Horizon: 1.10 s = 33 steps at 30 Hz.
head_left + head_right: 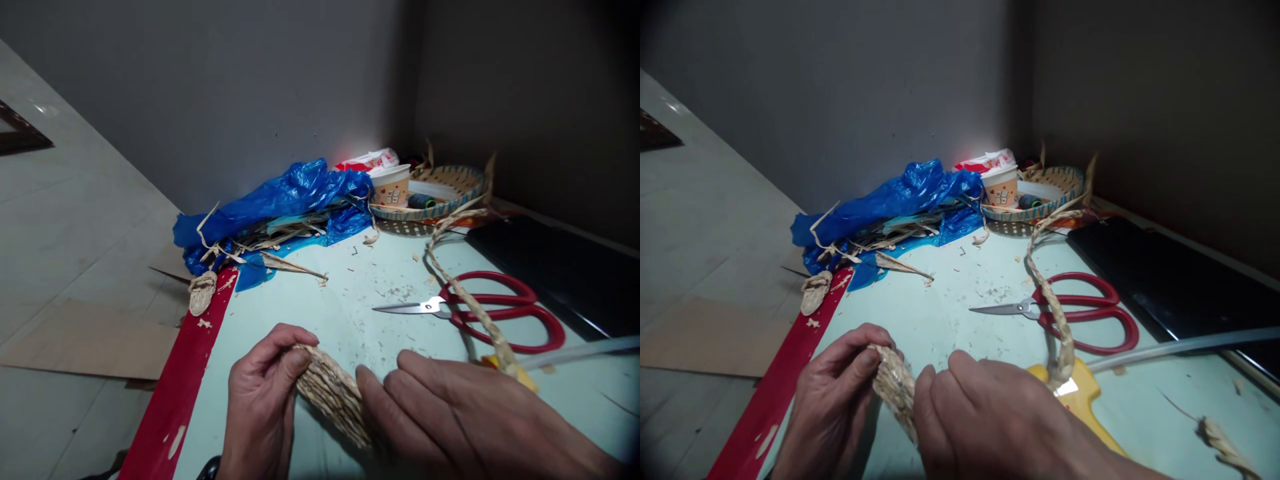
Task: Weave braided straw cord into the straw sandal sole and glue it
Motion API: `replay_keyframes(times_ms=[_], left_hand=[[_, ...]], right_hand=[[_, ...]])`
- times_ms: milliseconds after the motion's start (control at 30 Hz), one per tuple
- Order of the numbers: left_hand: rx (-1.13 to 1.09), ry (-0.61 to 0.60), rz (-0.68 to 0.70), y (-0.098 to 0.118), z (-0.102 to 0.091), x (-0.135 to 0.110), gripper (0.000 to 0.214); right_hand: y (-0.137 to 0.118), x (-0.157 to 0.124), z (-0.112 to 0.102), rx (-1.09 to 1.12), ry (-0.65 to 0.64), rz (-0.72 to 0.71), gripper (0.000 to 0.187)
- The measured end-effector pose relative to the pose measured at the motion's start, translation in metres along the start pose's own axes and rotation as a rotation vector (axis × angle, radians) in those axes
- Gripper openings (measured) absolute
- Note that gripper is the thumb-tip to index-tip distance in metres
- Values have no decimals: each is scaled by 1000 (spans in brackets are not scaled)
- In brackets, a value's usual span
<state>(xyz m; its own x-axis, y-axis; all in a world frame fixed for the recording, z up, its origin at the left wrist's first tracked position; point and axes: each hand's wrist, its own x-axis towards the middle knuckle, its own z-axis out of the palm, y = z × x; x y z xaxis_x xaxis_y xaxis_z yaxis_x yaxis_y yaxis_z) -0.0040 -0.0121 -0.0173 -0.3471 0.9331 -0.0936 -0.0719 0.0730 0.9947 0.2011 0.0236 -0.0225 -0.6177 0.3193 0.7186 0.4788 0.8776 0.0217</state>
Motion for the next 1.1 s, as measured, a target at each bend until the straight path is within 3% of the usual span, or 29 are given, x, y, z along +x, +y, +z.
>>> replay_keyframes(times_ms=[267,500,633,733,833,933,1000,1100], left_hand=[[-54,9,-79,4,8,0,16],[-275,117,-216,3,18,3,33],[-360,55,-257,0,18,2,28],[-396,7,-250,1,20,0,24],[-388,-23,-190,4,18,-1,24],[-311,-124,-97,8,10,2,28],[-196,-150,25,12,1,4,36],[35,-86,349,18,-9,6,55]], right_hand=[[-7,0,-2,-150,-24,-22,25],[-10,-12,13,-26,-98,31,27],[-4,-4,6,-55,-78,25,16],[-1,5,-3,-129,6,-16,16],[0,8,-10,-137,76,-15,29],[3,8,-18,-86,1,47,27],[7,9,-25,-29,-17,64,27],[15,13,-32,46,-14,67,29]])
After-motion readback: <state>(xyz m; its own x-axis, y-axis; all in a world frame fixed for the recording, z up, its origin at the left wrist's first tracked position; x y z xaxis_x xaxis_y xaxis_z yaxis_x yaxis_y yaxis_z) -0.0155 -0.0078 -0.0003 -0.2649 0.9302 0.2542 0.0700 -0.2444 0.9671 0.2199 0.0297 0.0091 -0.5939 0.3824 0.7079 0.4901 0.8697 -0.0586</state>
